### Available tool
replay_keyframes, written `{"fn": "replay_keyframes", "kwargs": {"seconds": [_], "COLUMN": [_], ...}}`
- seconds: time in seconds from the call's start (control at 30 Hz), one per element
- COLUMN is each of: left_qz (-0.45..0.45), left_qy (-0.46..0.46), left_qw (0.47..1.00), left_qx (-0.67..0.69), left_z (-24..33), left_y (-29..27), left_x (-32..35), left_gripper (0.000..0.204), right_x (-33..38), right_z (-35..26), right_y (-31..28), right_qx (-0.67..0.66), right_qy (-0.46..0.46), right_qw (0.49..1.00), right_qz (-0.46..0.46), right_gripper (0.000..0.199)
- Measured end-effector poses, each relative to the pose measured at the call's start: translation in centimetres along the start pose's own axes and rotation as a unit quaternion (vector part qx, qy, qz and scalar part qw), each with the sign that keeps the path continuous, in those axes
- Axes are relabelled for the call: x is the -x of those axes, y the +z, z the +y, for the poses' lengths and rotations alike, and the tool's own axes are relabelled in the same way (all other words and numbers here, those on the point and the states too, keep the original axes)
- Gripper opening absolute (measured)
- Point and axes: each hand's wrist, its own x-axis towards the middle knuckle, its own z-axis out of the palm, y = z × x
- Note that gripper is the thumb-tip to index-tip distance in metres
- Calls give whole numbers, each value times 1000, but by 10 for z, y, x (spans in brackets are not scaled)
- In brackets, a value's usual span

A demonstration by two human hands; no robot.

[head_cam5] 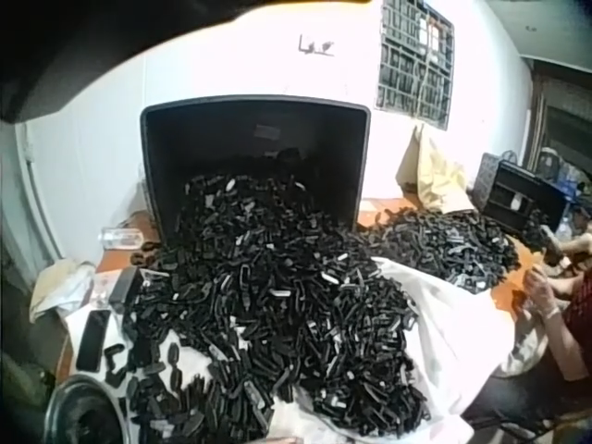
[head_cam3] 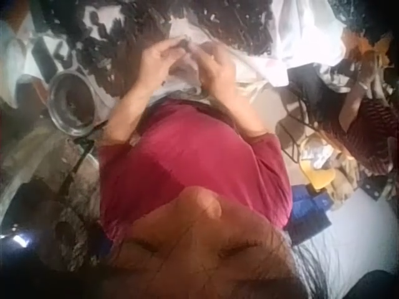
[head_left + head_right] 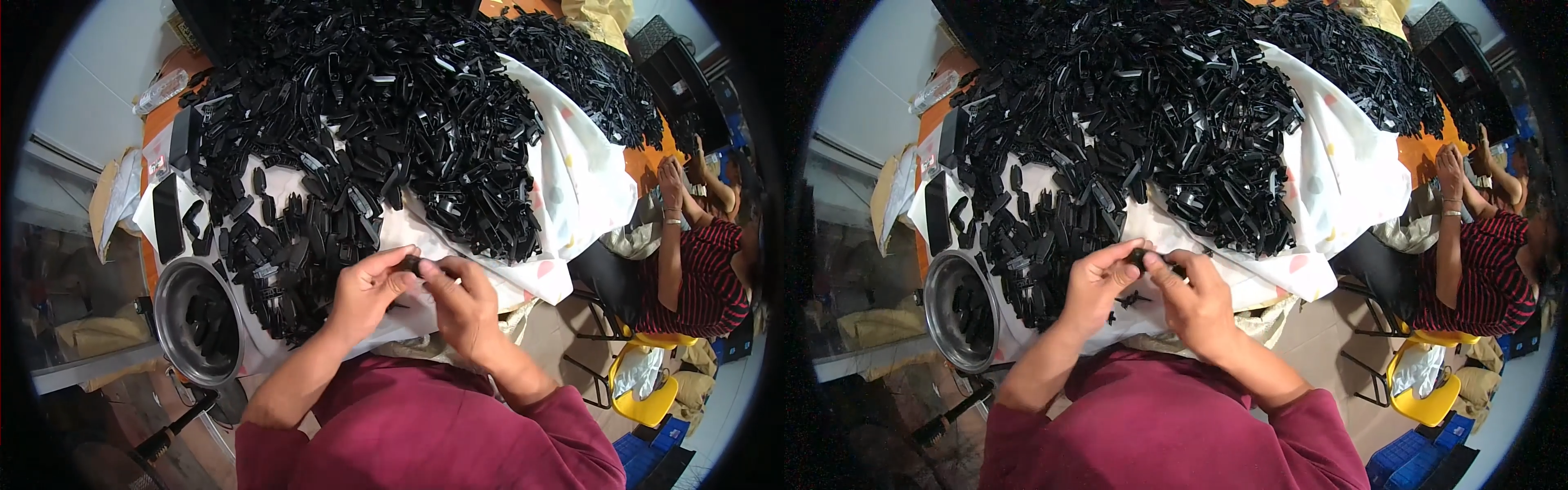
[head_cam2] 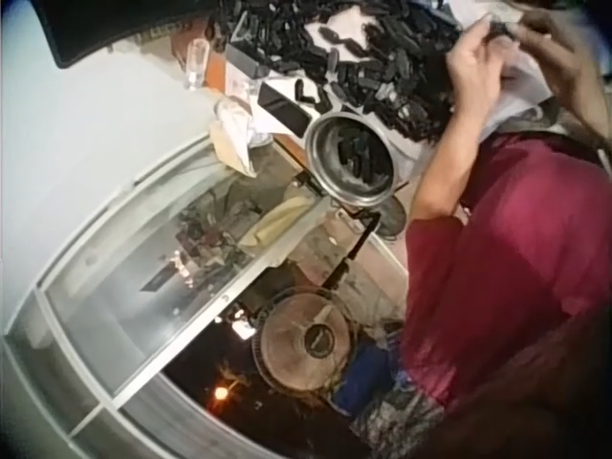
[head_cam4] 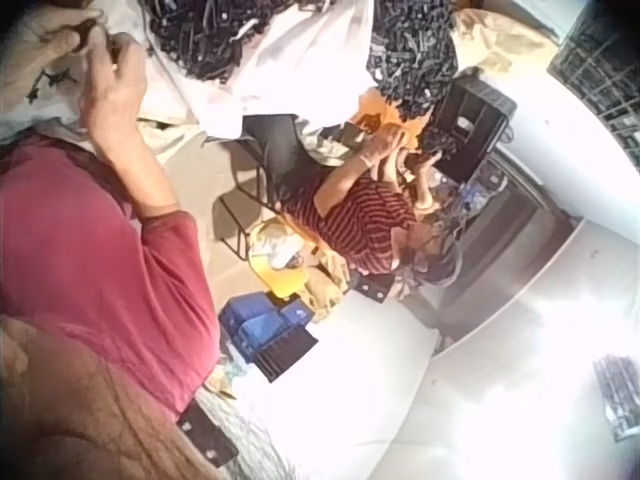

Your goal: Manual assembly of small black plastic hardware components at a workbench.

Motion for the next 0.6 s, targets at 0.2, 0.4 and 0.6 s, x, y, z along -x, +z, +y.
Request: {"fn": "replay_keyframes", "kwargs": {"seconds": [0.2, 0.4, 0.6], "left_qz": [29, 103, 172], "left_qy": [-1, 76, 176], "left_qw": [999, 976, 865], "left_qx": [-23, -178, -436], "left_z": [3, 22, 44], "left_y": [2, -16, -44], "left_x": [19, 13, -51], "left_gripper": [24, 12, 11], "right_x": [22, -1, -53], "right_z": [0, 11, 27], "right_y": [14, 32, 61], "right_qx": [-248, -377, -30], "right_qy": [243, 235, 224], "right_qw": [937, 890, 964], "right_qz": [-21, -100, -140], "right_gripper": [27, 23, 30]}}
